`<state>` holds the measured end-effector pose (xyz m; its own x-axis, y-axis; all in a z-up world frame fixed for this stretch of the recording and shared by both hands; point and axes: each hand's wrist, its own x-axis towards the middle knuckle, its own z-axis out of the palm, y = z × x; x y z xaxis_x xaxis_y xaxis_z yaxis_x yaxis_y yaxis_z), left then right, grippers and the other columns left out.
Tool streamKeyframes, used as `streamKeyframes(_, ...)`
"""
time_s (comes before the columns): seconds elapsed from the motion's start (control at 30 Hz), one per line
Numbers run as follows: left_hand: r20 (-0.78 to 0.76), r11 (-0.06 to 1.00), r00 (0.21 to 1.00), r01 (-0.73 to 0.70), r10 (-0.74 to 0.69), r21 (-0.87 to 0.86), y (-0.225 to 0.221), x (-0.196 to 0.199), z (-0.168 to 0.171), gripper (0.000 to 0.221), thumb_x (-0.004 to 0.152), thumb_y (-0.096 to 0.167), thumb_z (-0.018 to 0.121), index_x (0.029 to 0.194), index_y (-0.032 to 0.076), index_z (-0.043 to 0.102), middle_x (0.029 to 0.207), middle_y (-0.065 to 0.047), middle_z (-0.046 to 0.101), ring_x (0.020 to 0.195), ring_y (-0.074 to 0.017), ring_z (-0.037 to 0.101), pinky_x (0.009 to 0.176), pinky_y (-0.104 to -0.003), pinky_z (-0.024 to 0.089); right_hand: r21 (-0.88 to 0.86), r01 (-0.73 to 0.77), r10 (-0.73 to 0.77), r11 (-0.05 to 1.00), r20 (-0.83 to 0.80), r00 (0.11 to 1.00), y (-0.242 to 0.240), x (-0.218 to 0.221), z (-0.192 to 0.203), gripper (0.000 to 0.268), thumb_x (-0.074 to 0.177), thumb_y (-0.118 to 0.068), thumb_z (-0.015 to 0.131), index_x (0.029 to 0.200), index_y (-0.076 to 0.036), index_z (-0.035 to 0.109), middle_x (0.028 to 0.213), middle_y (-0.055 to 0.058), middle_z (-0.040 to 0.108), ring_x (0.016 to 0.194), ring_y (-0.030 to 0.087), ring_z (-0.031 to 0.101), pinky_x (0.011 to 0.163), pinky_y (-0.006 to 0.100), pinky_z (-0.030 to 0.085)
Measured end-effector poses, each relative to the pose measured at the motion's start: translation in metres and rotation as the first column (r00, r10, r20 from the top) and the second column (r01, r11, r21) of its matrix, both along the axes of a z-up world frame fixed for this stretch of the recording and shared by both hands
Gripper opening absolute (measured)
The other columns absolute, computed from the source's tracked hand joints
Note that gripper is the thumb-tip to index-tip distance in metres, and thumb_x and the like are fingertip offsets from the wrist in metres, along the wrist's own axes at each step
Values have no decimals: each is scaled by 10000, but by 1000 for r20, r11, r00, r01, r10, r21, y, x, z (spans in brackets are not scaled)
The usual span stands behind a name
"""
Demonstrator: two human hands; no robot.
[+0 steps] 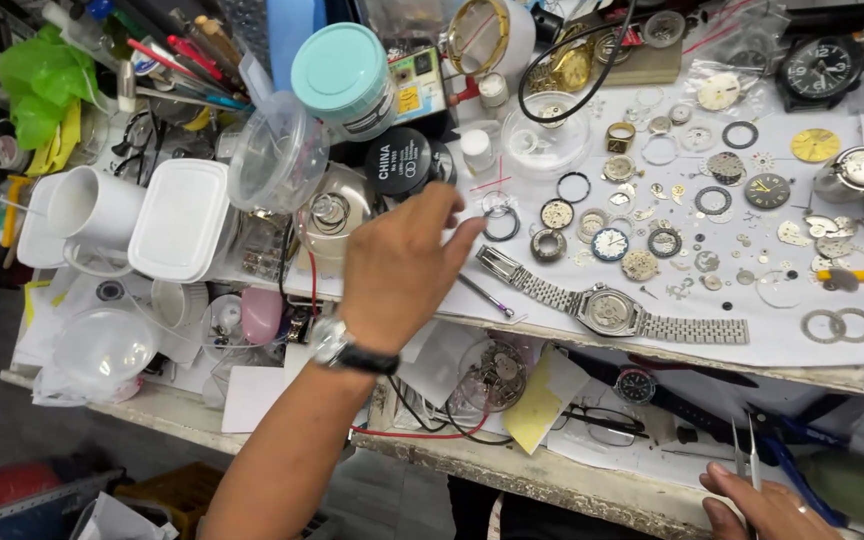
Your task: Meticulously repairing a watch movement by placing tiny internal components using tweezers and a screwdriver, and cleaning parts with a cloth.
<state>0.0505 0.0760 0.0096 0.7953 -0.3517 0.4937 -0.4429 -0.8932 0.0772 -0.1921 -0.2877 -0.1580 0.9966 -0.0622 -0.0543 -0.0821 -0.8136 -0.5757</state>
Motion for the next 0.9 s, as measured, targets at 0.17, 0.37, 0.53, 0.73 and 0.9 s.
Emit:
streamKeyframes(0.17,-78,986,985,-149,154,69,-20,20,-11,578,783,532,898,1005,151,525,752,-33,654,589,-320,641,466,-461,468,-34,-3,4,999,24,1000,-11,-4,-26,460,877,-362,663,1336,-358,685,1096,-167,815,1056,124,754,888,286,577)
streamKeyframes(0.37,-300,967,932,-240,203,-90,-28,23,-3,476,743,369,923,1002,198,561,781,67,723,693,-205,712,561,-428,501,-162,-62,-3,985,-369,929,-28,1,-51,553,830,-529,638,1381,-496,613,1191,-246,802,1197,83,718,925,298,605)
streamKeyframes(0.53,-248,928,965,-169,88,-330,-27,12,9,366,790,176,883,1011,185,591,851,56,765,761,-130,747,643,-342,553,-228,-23,-49,973,-307,950,-14,2,-31,490,847,-527,631,1336,-544,623,1098,-251,806,1160,69,723,797,289,601)
streamKeyframes(0.73,-340,689,940,-227,-30,-689,-32,-24,39,344,838,42,815,1038,133,550,976,-27,756,870,-102,749,748,-213,623,-70,71,-68,995,45,997,14,5,23,426,882,-381,682,1308,-386,691,1066,-154,802,989,145,754,773,315,560)
streamKeyframes(0.9,-292,375,911,-171,-292,-911,-35,-61,38,465,817,18,835,1129,103,499,987,-110,734,915,-156,730,806,-266,646,425,93,-217,901,255,942,63,21,123,259,1007,37,619,1259,32,678,1052,165,756,971,224,728,986,340,552)
